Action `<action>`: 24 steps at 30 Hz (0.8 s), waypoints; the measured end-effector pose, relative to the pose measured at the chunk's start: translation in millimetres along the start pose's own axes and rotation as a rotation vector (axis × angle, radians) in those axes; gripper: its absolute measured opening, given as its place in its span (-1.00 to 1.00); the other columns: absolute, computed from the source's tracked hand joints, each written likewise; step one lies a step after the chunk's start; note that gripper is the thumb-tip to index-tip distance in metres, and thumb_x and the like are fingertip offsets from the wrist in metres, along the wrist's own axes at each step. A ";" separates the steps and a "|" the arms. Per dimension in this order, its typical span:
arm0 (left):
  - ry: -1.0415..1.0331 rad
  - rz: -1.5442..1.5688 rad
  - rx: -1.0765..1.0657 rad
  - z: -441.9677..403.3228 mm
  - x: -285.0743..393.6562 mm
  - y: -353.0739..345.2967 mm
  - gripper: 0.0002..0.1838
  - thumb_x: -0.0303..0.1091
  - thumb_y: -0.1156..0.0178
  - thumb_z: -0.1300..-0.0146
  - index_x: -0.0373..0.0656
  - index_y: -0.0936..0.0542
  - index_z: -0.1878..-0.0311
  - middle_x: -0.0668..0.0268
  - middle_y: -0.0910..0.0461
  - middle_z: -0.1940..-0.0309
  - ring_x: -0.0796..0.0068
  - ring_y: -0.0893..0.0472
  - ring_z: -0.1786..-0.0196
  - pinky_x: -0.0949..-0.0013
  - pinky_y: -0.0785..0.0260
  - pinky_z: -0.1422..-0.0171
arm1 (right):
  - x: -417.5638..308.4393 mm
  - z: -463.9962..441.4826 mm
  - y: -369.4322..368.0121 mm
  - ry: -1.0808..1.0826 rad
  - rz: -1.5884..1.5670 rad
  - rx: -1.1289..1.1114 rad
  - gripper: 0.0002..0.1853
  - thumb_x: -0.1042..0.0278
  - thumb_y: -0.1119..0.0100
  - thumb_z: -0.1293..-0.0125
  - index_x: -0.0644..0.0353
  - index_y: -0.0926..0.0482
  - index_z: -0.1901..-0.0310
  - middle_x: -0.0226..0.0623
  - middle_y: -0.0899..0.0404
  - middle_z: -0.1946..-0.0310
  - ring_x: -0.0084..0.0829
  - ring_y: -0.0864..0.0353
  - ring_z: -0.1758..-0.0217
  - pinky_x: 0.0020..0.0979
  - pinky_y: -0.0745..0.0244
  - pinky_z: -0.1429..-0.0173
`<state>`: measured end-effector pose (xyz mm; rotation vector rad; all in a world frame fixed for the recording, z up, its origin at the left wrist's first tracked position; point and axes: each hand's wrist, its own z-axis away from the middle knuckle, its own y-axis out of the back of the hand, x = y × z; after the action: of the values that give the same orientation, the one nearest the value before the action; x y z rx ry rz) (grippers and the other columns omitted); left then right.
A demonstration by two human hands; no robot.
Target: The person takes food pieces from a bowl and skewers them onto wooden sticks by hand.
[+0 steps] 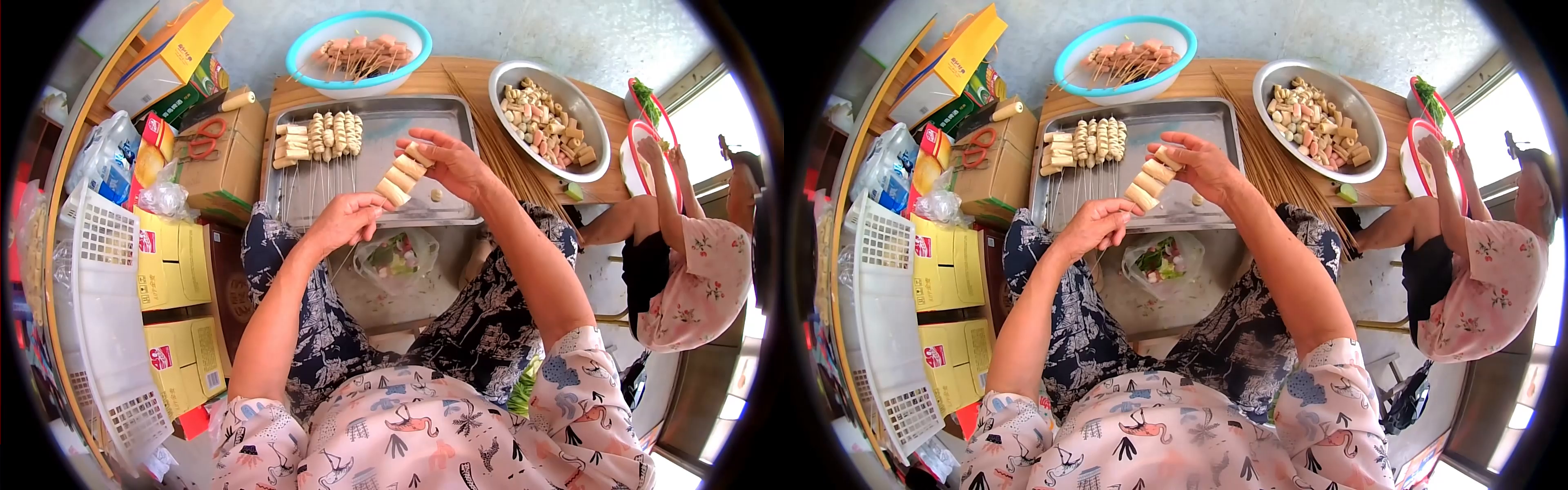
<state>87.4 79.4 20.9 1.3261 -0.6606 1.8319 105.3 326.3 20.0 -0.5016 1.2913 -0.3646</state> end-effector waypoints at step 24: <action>-0.045 -0.008 0.067 0.5 4.5 -1.2 -0.73 -0.36 0.01 -0.38 -0.28 -0.55 -0.01 0.46 -0.45 0.64 0.81 -0.29 0.66 0.70 -0.12 0.60 | 7.7 -1.2 -7.6 -0.168 0.068 0.003 -0.65 0.30 -0.21 -0.29 0.22 -0.47 -0.07 -0.30 -0.59 0.07 -0.41 -0.61 0.08 -0.35 -0.52 -0.05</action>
<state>87.9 80.9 25.2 1.4156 -0.6213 1.8365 106.2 315.8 17.6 -0.4750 1.1421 -0.2621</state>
